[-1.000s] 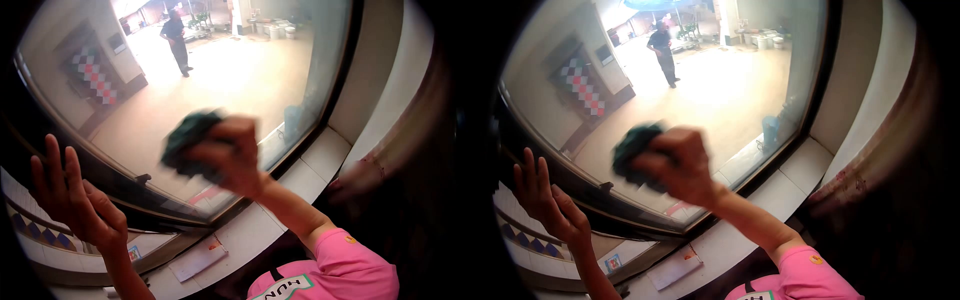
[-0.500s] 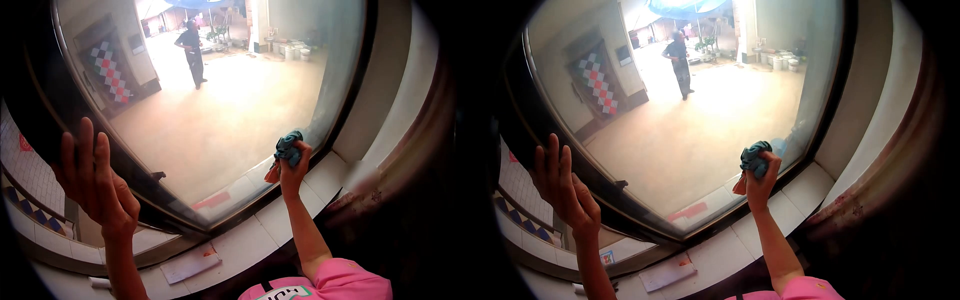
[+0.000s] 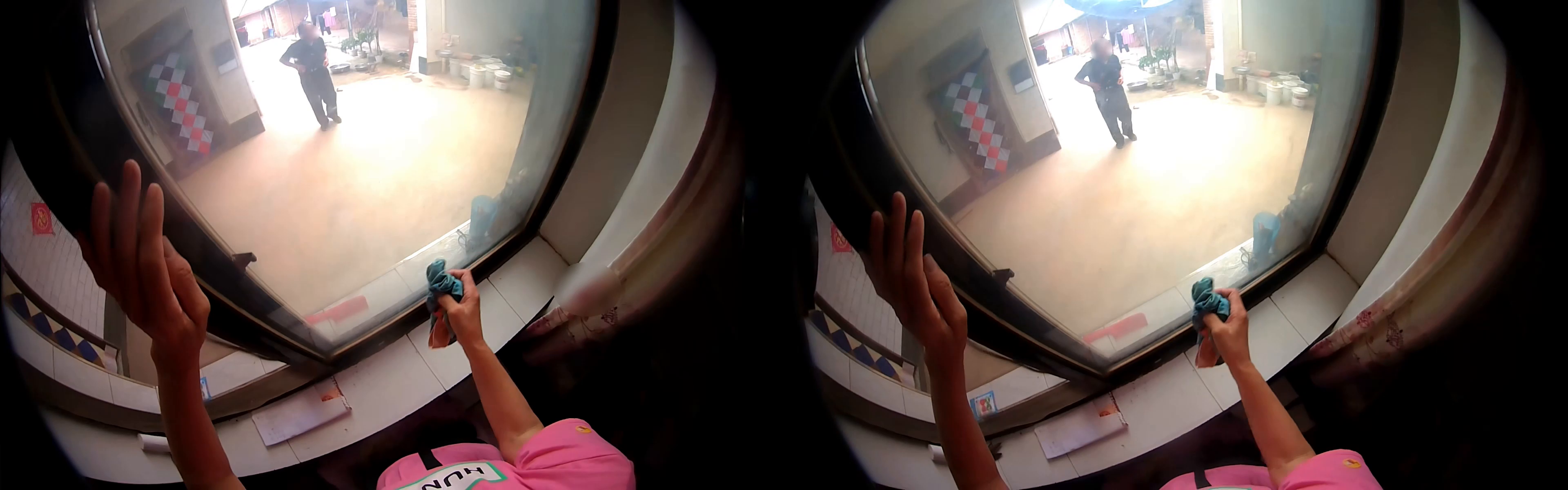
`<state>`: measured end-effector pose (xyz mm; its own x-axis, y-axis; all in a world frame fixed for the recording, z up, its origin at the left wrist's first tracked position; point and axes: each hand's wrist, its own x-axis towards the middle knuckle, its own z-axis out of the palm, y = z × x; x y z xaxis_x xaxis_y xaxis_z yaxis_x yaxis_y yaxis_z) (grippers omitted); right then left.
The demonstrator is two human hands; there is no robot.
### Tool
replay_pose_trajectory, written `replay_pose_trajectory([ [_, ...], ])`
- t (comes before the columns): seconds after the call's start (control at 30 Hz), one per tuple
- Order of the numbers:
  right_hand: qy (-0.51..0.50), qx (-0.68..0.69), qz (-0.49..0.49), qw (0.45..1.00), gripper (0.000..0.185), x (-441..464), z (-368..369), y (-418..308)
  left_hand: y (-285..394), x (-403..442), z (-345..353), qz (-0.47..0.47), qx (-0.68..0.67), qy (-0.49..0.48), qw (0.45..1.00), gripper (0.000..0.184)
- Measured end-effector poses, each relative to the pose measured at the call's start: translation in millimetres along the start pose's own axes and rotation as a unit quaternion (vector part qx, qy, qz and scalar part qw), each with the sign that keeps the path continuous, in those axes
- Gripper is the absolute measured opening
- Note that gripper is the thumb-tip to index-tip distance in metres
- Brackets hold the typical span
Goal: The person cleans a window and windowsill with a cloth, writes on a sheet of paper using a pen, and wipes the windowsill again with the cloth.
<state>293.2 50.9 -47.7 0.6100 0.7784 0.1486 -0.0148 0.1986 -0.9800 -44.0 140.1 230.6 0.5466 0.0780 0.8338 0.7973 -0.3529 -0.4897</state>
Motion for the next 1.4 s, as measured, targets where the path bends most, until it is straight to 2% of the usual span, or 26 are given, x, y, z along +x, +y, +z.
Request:
replay_pose_trajectory([
  [0.1, -0.088, 0.062, 0.117, 0.987, 0.029, -26.8, 1.2, -12.8, 9.9, -6.3, -8.9, -0.014, -0.048, 0.001, 0.999, 0.044],
  [0.23, -0.169, 0.041, 0.031, 0.984, 0.056, -39.9, 5.1, -38.8, 48.8, -40.0, -49.1, -0.116, -0.177, -0.062, 0.976, 0.055],
  [0.27, -0.212, 0.049, 0.058, 0.974, 0.078, -40.6, 2.9, -59.2, 55.5, -58.1, -57.2, -0.186, -0.284, -0.082, 0.937, 0.061],
  [0.3, -0.233, 0.054, 0.042, 0.970, 0.096, -38.6, 4.2, -74.7, 61.5, -73.0, -63.5, -0.255, -0.386, -0.099, 0.881, 0.069],
  [0.37, -0.282, 0.051, 0.012, 0.958, 0.110, -29.3, -5.3, -100.9, 67.7, -81.7, -77.8, -0.400, -0.421, -0.128, 0.804, 0.085],
  [0.43, -0.305, 0.033, -0.042, 0.951, 0.118, -18.3, -12.3, -124.5, 55.5, -91.3, -91.8, -0.469, -0.437, -0.175, 0.747, 0.091],
  [0.47, -0.300, 0.014, -0.069, 0.951, 0.121, -13.7, -14.9, -137.7, 48.0, -94.4, -96.2, -0.499, -0.454, -0.178, 0.717, 0.104],
  [0.5, -0.291, 0.004, -0.098, 0.952, 0.124, -9.5, -17.5, -149.0, 38.4, -97.8, -103.2, -0.511, -0.465, -0.189, 0.698, 0.105],
  [0.6, -0.270, -0.028, -0.073, 0.960, 0.128, -8.7, -26.8, -193.2, 25.9, -100.1, -120.5, -0.544, -0.425, -0.201, 0.695, 0.105],
  [0.7, -0.251, -0.052, -0.087, 0.963, 0.129, -5.4, -34.4, -203.5, 17.1, -121.8, -123.3, -0.504, -0.393, -0.172, 0.750, 0.105],
  [0.77, -0.246, -0.059, -0.089, 0.963, 0.129, -3.8, -40.4, -207.3, 15.2, -123.5, -127.7, -0.497, -0.397, -0.173, 0.752, 0.106],
  [0.83, -0.232, -0.057, -0.150, 0.959, 0.128, 3.5, -48.1, -196.2, 11.5, -125.6, -131.5, -0.494, -0.391, -0.180, 0.755, 0.106],
  [0.93, -0.228, -0.055, -0.127, 0.964, 0.128, 0.6, -48.6, -199.5, 10.7, -127.1, -130.4, -0.489, -0.397, -0.170, 0.758, 0.107],
  [1.03, -0.243, -0.042, -0.109, 0.963, 0.127, -1.2, -45.8, -200.7, 15.1, -116.1, -133.5, -0.522, -0.410, -0.188, 0.724, 0.106],
  [1.13, -0.240, -0.041, -0.105, 0.964, 0.127, -2.1, -44.9, -200.3, 18.0, -125.8, -123.5, -0.478, -0.414, -0.154, 0.759, 0.107],
  [1.33, -0.231, -0.026, -0.136, 0.963, 0.123, -2.4, -52.5, -179.1, 24.4, -124.8, -128.7, -0.518, -0.421, -0.172, 0.724, 0.106],
  [1.4, -0.250, -0.020, -0.128, 0.960, 0.119, -7.6, -55.9, -168.5, 33.5, -122.2, -131.0, -0.546, -0.434, -0.179, 0.694, 0.105],
])
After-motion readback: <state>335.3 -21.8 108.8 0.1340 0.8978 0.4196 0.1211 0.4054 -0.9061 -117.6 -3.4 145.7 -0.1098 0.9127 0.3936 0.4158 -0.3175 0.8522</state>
